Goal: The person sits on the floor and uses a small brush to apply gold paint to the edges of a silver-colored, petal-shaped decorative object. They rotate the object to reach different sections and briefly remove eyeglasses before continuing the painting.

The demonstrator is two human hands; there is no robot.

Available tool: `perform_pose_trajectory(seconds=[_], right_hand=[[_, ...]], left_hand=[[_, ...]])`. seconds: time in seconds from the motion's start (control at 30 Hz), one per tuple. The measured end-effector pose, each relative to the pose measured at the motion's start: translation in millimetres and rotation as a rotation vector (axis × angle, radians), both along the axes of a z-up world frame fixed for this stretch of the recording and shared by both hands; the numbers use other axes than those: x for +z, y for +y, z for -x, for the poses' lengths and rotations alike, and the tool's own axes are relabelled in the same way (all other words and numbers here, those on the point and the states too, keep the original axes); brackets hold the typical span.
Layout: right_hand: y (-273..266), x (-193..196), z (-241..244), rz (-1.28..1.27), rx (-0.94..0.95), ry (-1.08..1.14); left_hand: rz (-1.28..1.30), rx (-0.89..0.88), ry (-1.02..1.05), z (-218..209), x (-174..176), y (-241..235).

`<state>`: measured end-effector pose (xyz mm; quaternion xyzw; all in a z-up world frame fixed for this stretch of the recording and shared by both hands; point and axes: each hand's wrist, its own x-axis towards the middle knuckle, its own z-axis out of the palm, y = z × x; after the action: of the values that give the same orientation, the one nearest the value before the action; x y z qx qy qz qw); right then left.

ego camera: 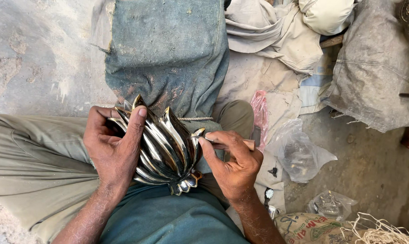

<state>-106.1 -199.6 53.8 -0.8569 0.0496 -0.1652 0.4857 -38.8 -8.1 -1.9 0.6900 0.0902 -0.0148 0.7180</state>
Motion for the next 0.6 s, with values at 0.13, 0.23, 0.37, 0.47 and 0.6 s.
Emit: perform_pose_trajectory(seconds=[0.13, 0.23, 0.37, 0.47, 0.6], right_hand=[[2.1, 4.3, -1.1, 0.065, 0.027, -0.005], [2.7, 6.9, -2.5, 0.110, 0.025, 0.011], [2.8, 8.5, -5.2, 0.102, 0.022, 0.031], [1.0, 9.7, -7.3, 0.093, 0.031, 0.041], [-0.2, 9.7, -7.6, 0.083, 0.034, 0.053]], left_hand=[[0.016, -0.013, 0.008, -0.4, 0.5, 0.8], [0.009, -0.013, -0.033, -0.4, -0.7, -0.1], [0.031, -0.019, -0.031, -0.4, -1.6, 0.3], [0.020, -0.026, -0.018, -1.4, -1.3, 1.2], [0.004, -0.023, -0.028, -0.1, -1.1, 0.9]])
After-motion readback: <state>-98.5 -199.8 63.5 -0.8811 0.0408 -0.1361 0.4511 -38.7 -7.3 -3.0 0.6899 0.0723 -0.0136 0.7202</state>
